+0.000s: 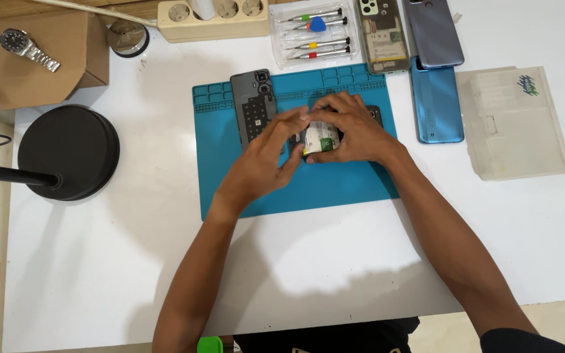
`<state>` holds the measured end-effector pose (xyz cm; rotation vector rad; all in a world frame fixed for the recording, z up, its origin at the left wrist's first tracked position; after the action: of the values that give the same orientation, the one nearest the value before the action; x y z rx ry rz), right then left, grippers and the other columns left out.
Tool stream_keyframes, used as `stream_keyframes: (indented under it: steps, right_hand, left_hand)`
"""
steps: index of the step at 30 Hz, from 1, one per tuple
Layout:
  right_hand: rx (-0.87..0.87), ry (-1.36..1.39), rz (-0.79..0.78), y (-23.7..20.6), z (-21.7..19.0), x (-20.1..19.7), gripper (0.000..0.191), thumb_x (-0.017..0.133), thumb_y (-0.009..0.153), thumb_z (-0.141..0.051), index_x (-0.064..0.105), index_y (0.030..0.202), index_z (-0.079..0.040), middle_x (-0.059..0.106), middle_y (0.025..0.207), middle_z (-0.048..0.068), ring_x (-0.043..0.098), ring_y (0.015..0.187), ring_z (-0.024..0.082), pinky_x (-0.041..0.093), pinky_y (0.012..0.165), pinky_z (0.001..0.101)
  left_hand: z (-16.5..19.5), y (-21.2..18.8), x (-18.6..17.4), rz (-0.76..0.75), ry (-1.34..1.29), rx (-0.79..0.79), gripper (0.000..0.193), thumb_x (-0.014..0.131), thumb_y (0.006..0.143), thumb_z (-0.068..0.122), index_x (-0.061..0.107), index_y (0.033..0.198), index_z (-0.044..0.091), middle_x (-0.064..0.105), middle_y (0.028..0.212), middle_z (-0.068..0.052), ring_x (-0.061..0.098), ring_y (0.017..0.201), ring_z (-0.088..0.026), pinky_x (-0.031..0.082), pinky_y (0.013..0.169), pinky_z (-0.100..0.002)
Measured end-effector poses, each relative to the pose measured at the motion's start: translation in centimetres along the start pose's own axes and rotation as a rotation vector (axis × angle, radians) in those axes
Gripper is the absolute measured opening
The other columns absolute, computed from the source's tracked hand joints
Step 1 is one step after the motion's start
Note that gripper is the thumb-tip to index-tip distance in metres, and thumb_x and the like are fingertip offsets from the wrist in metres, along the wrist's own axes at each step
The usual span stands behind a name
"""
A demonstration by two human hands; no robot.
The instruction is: The person disassembles a smartphone by removing the back cover and unscrewing internal components. They use a screwdriver to remove screws from the battery area and other internal parts, placing the removed screws on the mat.
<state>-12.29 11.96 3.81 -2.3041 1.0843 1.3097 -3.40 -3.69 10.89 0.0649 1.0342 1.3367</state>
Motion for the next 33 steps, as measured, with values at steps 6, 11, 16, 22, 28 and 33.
stream_keyframes:
  steps: [6,11,16,22,28,33]
  right_hand:
    - [0.007,-0.015,-0.006,0.0,0.0,0.0,0.081,0.096,0.055,-0.057,0.073,0.123,-0.02,0.058,0.127,0.003,0.047,0.123,0.027,0.037,0.108,0.0449]
    - [0.016,-0.022,-0.006,0.0,0.0,0.0,0.081,0.095,0.054,-0.057,0.073,0.123,-0.02,0.057,0.126,0.003,0.047,0.121,0.027,0.037,0.106,0.0446]
    - [-0.011,-0.009,0.008,-0.1,-0.2,-0.2,0.081,0.095,0.056,-0.057,0.072,0.123,-0.02,0.058,0.126,0.002,0.048,0.122,0.026,0.038,0.108,0.0447]
    - [-0.003,-0.019,0.0,-0.1,-0.1,0.0,0.075,0.095,0.055,-0.057,0.076,0.12,-0.026,0.057,0.127,0.003,0.046,0.122,0.027,0.038,0.106,0.0456]
    - [-0.006,-0.043,-0.001,0.0,0.0,0.2,0.074,0.095,0.054,-0.058,0.076,0.117,-0.025,0.057,0.127,0.003,0.046,0.124,0.027,0.038,0.107,0.0453]
    - [0.017,-0.033,-0.011,0.0,0.2,0.2,0.075,0.096,0.053,-0.057,0.076,0.118,-0.025,0.058,0.127,0.002,0.046,0.124,0.026,0.038,0.107,0.0455]
  left_hand:
    - [-0.6,0.3,0.5,-0.027,-0.063,-0.086,0.039,0.075,0.1,0.012,0.056,0.133,0.007,0.071,0.106,-0.011,0.078,0.095,-0.025,0.066,0.075,-0.033]
    - [0.1,0.5,0.2,0.084,-0.006,-0.01,0.041,0.077,0.094,0.018,0.056,0.125,0.003,0.067,0.112,-0.017,0.073,0.088,-0.026,0.064,0.072,-0.035]
    - [-0.7,0.0,0.4,-0.015,-0.115,-0.085,0.036,0.072,0.103,0.013,0.058,0.134,0.004,0.072,0.115,-0.009,0.077,0.098,-0.021,0.066,0.077,-0.033]
    - [0.0,0.3,0.4,0.127,0.11,0.03,0.046,0.083,0.09,0.022,0.056,0.123,0.004,0.068,0.107,-0.019,0.073,0.089,-0.026,0.063,0.07,-0.033]
    - [-2.1,-0.1,0.5,-0.011,-0.142,-0.162,0.041,0.077,0.099,0.014,0.059,0.134,0.004,0.074,0.109,-0.01,0.078,0.096,-0.021,0.067,0.076,-0.032]
    - [-1.1,0.1,0.5,0.079,0.073,-0.03,0.048,0.084,0.09,0.02,0.06,0.127,0.004,0.071,0.105,-0.016,0.075,0.09,-0.024,0.064,0.071,-0.033]
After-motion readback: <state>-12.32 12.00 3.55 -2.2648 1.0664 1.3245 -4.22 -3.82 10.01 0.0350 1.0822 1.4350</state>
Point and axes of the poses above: each hand's wrist, its own y-axis towards the middle knuckle, its own x-axis out of the palm, z = x × y, the point moved 7 cm from there along y, towards the middle knuckle
